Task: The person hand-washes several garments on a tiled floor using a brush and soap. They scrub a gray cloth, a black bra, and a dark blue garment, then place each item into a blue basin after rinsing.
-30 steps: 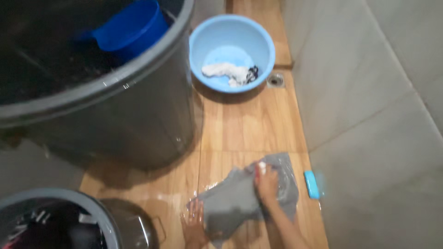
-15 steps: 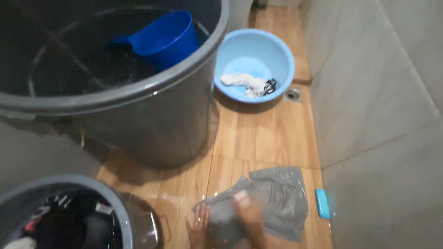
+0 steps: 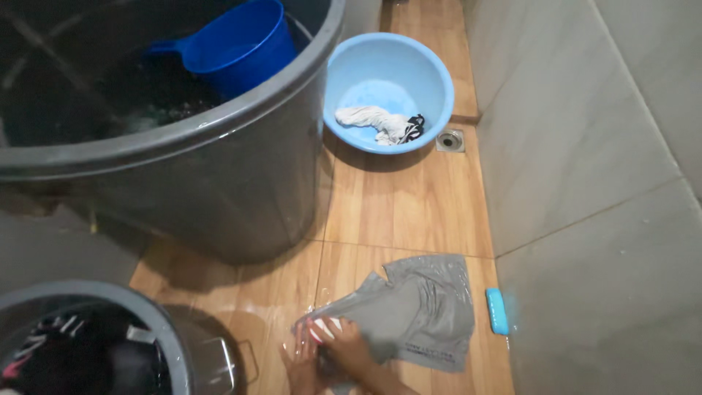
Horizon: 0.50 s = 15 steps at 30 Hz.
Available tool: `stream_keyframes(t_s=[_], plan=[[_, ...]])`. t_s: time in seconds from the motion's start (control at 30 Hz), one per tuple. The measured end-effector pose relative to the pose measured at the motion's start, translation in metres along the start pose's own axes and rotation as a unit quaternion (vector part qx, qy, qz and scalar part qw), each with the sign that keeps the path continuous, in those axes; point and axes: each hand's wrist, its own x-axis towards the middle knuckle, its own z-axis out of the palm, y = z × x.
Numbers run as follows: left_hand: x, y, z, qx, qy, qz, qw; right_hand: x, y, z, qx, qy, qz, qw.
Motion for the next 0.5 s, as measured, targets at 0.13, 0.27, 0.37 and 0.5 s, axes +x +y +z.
stream_keyframes(t_s=[0.13, 0.27, 0.37, 0.5], plan=[[-0.001, -0.005, 0.002, 0.006, -0.003, 0.011, 1.0, 0.012, 0.119, 0.001, -0.012, -0.07, 0.311, 0.948], [0.004, -0.008, 0.004, 0.042, -0.028, -0.003, 0.999, 0.034, 0.14, 0.029, -0.059, -0.075, 0.406, 0.909], [0.005, -0.015, 0.002, 0.003, 0.004, 0.027, 1.0, -0.007, 0.028, 0.056, 0.044, -0.03, 0.107, 0.993], [-0.003, 0.004, -0.016, 0.108, -0.073, -0.036, 0.991, -0.036, 0.102, 0.056, 0.179, -0.227, 0.552, 0.782]])
